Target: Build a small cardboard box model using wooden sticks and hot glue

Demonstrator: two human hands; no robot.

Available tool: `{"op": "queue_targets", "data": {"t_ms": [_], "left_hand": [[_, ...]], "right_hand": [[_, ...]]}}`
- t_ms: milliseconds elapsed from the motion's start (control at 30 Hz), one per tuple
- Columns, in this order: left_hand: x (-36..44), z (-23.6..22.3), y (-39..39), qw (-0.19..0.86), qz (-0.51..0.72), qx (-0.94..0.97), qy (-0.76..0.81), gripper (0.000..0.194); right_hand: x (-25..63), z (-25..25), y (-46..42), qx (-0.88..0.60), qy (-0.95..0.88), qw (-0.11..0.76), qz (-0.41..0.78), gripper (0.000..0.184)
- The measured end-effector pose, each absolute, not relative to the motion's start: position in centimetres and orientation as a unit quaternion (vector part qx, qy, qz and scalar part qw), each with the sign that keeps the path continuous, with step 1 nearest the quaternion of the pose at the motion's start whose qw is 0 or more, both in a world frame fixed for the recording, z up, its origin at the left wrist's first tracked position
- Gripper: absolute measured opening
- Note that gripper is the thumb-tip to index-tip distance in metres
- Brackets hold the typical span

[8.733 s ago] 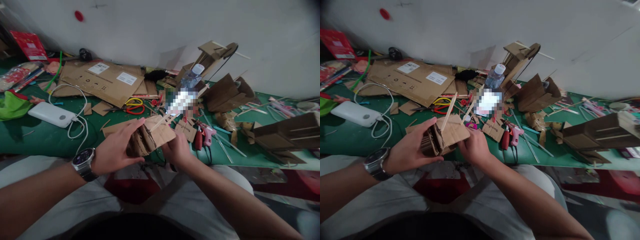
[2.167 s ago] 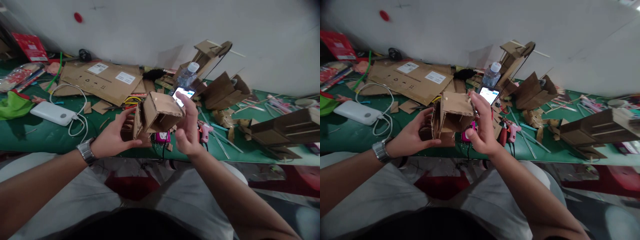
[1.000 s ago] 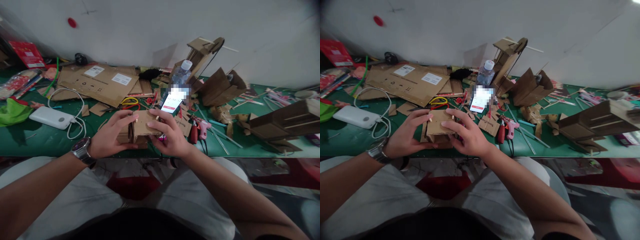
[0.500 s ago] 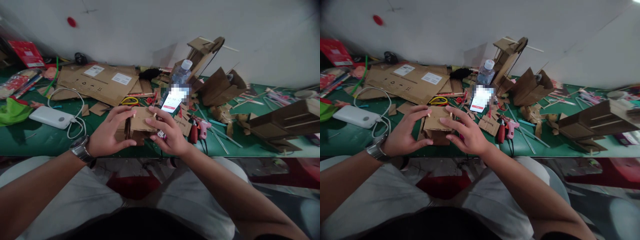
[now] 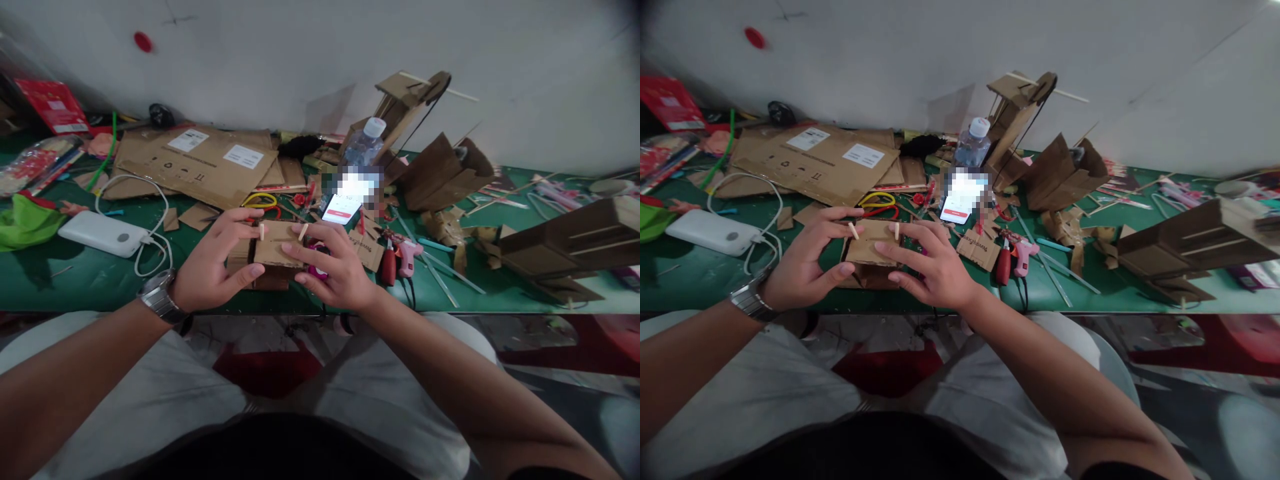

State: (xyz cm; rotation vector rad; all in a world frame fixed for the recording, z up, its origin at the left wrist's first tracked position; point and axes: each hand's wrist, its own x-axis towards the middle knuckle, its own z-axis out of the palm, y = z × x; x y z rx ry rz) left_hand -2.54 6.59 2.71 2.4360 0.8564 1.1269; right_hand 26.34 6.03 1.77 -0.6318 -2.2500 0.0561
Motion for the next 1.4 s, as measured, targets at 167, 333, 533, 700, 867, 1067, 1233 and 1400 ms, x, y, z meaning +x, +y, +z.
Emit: {"op": "queue_targets", "data": {"t_ms": [167, 333, 533, 700, 867, 1067, 1233, 1400], "left_hand": [[-2.4, 2.9, 6.5, 0.166, 0.378, 0.852, 0.321, 0.031], [-2.3, 3.0, 6.2, 0.168, 0.361, 0.854, 0.335, 0.033], [-2.2, 2.9, 6.1, 0.151, 0.349, 0.859, 0.344, 0.032], [-2.2, 2.5, 6.2, 0.138, 0.32, 0.875, 0.337, 0.034], [-2.0, 1.8, 6.1, 0.164, 0.332, 0.86, 0.352, 0.065], [-1.8, 1.0, 6.1, 0.232, 0.338, 0.84, 0.356, 0.115], [-1.8, 0.9, 6.3, 0.279, 0.304, 0.827, 0.381, 0.109], [-1.7, 1.5, 6.2, 0.293, 0.287, 0.82, 0.399, 0.098]], "right_hand": [[26.2, 1.4, 6.2, -0.241, -0.888, 0.388, 0.044, 0.048], [26.3, 1.1, 6.2, -0.234, -0.888, 0.39, 0.066, 0.049], [26.2, 0.3, 6.0, -0.224, -0.885, 0.397, 0.089, 0.048], [26.0, -0.8, 6.0, -0.223, -0.89, 0.387, 0.095, 0.041], [26.1, -1.4, 6.1, -0.245, -0.895, 0.363, 0.086, 0.036], [26.4, -1.3, 5.9, -0.271, -0.907, 0.307, 0.102, 0.037], [26.5, -0.7, 5.7, -0.273, -0.907, 0.293, 0.128, 0.035], [26.4, -0.3, 5.8, -0.271, -0.911, 0.286, 0.118, 0.034]]}}
